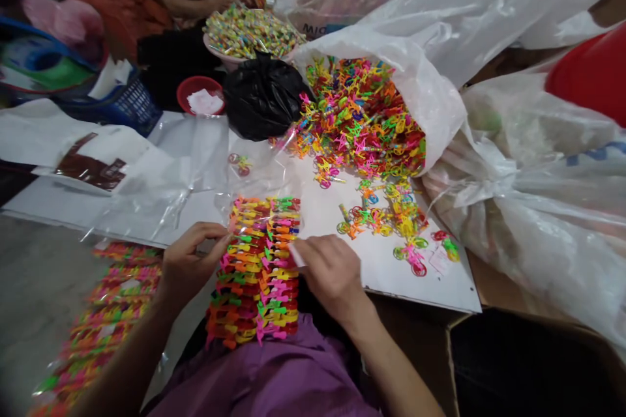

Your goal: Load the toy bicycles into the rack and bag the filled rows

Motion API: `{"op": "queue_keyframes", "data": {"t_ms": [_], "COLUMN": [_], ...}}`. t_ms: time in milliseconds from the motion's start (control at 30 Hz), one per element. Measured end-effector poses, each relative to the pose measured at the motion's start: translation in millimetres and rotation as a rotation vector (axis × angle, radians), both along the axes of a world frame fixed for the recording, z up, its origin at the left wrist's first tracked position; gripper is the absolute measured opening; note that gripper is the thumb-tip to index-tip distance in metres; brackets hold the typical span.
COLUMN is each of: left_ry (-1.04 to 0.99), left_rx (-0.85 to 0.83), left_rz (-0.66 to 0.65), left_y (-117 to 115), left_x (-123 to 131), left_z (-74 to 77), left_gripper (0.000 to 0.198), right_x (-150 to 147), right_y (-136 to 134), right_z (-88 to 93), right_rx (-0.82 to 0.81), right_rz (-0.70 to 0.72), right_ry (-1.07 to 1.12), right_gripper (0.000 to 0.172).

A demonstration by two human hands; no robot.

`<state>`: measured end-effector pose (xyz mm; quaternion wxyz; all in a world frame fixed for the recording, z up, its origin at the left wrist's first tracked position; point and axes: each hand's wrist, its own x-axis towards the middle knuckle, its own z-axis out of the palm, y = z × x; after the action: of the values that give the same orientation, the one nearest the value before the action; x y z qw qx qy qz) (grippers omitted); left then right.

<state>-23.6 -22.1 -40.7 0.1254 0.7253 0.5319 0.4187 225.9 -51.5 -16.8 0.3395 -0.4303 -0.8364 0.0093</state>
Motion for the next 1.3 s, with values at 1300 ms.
{"op": "queue_keyframes", "data": {"t_ms": [1300], "left_ry": [-0.142], "left_rx": [-0.835], "left_rz": [-0.68], "left_y": [-51], "left_x": [-60], "left_z": [15.1], "left_gripper": [0.012], "right_x": [12], "right_y": [-28], "right_z": [17.2], "right_rx": [-0.73], "right_rz": [0.418], "right_ry": [-0.026], "right_gripper": [0.012]}}
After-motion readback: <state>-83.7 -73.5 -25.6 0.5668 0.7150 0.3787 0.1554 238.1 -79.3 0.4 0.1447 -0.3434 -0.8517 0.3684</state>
